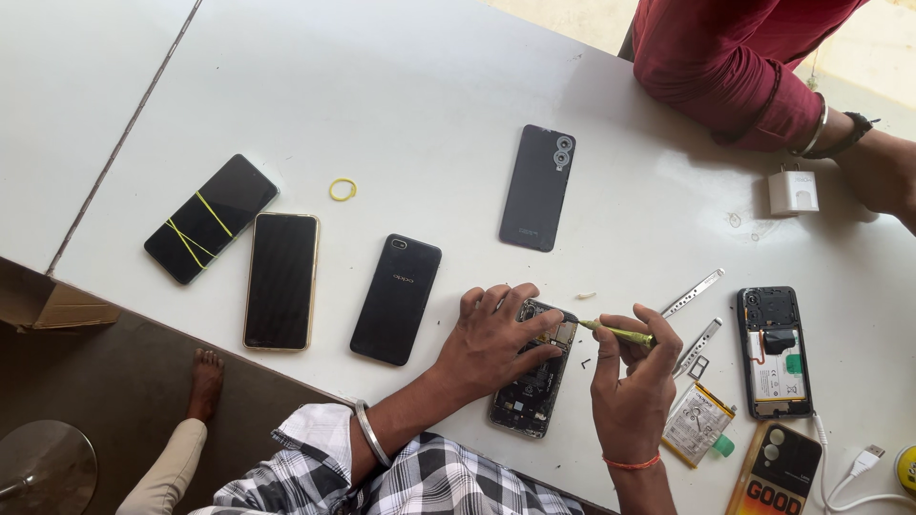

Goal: The person uses a screwdriver to remove screws from the internal frame of a disassembled smartphone. They lift and inspect the motherboard and camera module, then place the back cover on the table and continue unscrewing components.

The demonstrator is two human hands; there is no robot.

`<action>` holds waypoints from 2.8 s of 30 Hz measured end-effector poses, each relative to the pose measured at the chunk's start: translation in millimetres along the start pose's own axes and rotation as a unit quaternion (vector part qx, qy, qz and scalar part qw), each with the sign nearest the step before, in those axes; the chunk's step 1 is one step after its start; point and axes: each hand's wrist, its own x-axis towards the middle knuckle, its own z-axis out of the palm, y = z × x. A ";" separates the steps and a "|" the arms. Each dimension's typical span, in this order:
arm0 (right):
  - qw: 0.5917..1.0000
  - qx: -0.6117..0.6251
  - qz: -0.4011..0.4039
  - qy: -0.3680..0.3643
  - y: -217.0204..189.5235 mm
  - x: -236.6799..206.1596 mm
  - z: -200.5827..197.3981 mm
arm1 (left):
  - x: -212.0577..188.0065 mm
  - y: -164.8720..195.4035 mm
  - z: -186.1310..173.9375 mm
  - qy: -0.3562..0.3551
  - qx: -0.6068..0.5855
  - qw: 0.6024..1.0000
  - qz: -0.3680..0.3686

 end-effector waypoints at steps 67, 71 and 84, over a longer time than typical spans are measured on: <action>0.981 -0.115 -0.031 -0.154 -38.1 55.6 -26.7 | 5.4 -5.9 2.9 0.016 -0.037 0.999 0.019; 0.970 -0.161 -0.039 -0.178 -43.6 63.4 -32.5 | 4.8 -7.6 6.3 0.031 -0.034 0.999 0.025; 0.848 -0.406 -0.223 -0.258 -42.1 72.8 -35.1 | 3.7 -11.2 11.3 0.054 -0.018 0.998 0.033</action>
